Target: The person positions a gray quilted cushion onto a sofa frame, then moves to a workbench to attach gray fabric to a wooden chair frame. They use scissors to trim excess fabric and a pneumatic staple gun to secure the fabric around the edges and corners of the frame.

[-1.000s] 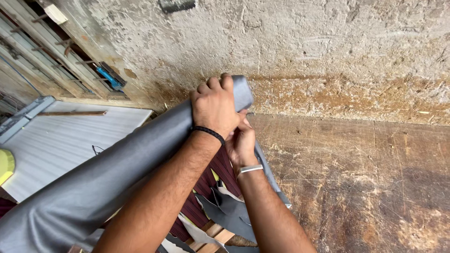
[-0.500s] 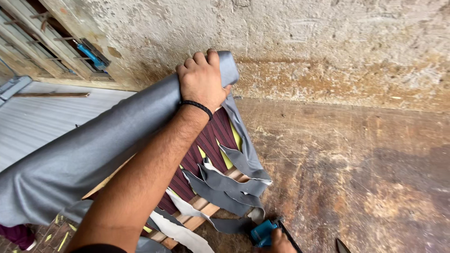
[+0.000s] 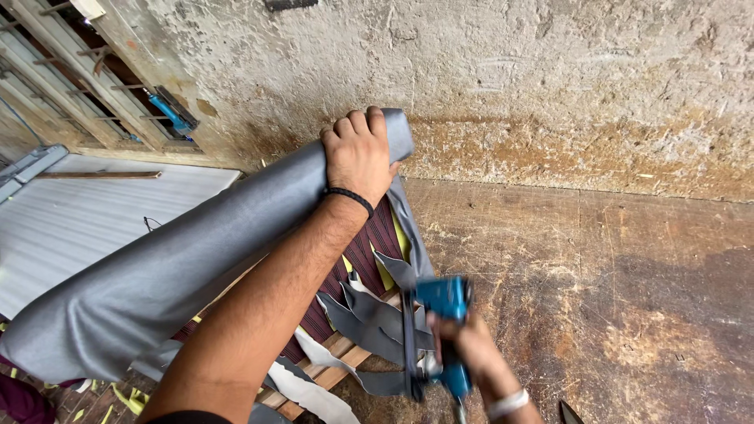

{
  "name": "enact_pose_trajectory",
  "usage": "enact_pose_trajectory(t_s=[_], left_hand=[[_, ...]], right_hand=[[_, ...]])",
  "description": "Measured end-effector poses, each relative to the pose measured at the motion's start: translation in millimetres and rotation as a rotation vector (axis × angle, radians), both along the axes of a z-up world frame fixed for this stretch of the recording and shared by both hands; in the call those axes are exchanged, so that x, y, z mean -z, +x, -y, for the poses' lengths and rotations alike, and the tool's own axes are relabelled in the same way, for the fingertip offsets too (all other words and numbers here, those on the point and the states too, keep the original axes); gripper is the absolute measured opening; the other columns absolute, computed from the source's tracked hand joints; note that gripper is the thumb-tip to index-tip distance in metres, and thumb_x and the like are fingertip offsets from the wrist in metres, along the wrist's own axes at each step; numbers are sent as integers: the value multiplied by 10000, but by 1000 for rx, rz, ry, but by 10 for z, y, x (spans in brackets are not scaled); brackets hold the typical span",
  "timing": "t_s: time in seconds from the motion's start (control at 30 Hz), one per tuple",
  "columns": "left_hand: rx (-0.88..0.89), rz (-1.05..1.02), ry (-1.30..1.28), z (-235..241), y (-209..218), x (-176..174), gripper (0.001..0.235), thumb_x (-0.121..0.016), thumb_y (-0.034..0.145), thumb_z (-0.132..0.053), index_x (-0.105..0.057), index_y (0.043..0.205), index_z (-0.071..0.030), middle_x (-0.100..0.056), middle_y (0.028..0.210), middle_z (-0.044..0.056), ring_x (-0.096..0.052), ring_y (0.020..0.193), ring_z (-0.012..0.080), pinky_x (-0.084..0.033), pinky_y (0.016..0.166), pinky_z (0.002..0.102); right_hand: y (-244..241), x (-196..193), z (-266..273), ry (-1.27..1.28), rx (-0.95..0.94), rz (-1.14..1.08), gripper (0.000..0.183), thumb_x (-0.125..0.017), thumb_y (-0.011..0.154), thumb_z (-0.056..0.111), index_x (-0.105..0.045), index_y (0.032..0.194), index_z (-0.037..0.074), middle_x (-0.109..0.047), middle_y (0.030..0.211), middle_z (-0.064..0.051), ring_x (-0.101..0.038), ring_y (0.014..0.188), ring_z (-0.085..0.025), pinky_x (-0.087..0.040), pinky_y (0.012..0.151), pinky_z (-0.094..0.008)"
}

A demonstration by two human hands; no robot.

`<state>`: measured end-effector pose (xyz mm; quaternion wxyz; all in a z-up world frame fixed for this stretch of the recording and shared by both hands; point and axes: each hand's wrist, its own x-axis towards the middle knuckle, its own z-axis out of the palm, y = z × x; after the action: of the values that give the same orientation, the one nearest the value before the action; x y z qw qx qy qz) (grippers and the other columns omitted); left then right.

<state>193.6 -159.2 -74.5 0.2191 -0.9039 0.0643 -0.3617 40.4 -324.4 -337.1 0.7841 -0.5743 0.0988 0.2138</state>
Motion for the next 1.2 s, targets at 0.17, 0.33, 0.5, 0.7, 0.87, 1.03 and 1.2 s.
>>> enact_pose_trajectory(t_s=[0.17,0.33,0.5,0.7,0.87,1.03,1.2], left_hand=[[5,44,61,-43,14,71,953,-809,665,-580,-500,1373,-22,-579,1123,130,-570,1012,285,-458,897,510],[-35,133,153,-54,95,105,606,-669,905,-353,-493,1393,-40,-569,1126,112,-564,1015,271,-457,908,526],[-22,68,129,-95,94,81,640,-668,872,-353,-489,1394,-28,-568,1118,115,-570,1013,278,-463,887,526],[24,43,99,-145,93,77,795,-747,742,-426,-497,1374,-13,-574,1092,119,-578,989,289,-469,847,527],[17,163,141,-223,192,182,639,-718,878,-356,-501,1382,-27,-565,1097,105,-570,986,275,-470,876,528],[11,137,181,-179,115,132,634,-705,881,-332,-493,1392,-23,-574,1098,110,-580,971,275,-480,852,513],[186,-506,-15,-404,-172,-425,1067,-805,695,-478,-323,1547,-53,-554,1347,225,-572,1199,395,-495,969,471]], right_hand=[[737,-871,-340,946,189,-76,214,-687,904,192,-603,992,16,-599,630,12,-549,485,-111,-477,460,-263],[1027,-991,-747,1325,151,-41,326,-659,940,235,-610,1071,-60,-571,632,20,-554,534,-94,-495,500,-248],[1216,-892,-850,1443,133,-129,367,-634,945,244,-615,1115,-81,-566,639,30,-549,532,-84,-502,512,-230],[1378,-865,-840,1445,118,-126,356,-633,973,238,-602,1120,-84,-547,653,40,-534,541,-69,-491,513,-207],[1423,-853,-875,1502,91,-185,299,-638,975,226,-595,1054,-59,-541,652,43,-535,544,-63,-494,513,-205],[1458,-905,-720,1375,55,-88,248,-655,951,206,-595,978,-34,-550,628,36,-545,527,-70,-504,508,-215],[1153,-557,-211,455,74,-41,175,-673,932,227,-624,952,60,-569,617,-2,-528,479,-126,-500,482,-267]])
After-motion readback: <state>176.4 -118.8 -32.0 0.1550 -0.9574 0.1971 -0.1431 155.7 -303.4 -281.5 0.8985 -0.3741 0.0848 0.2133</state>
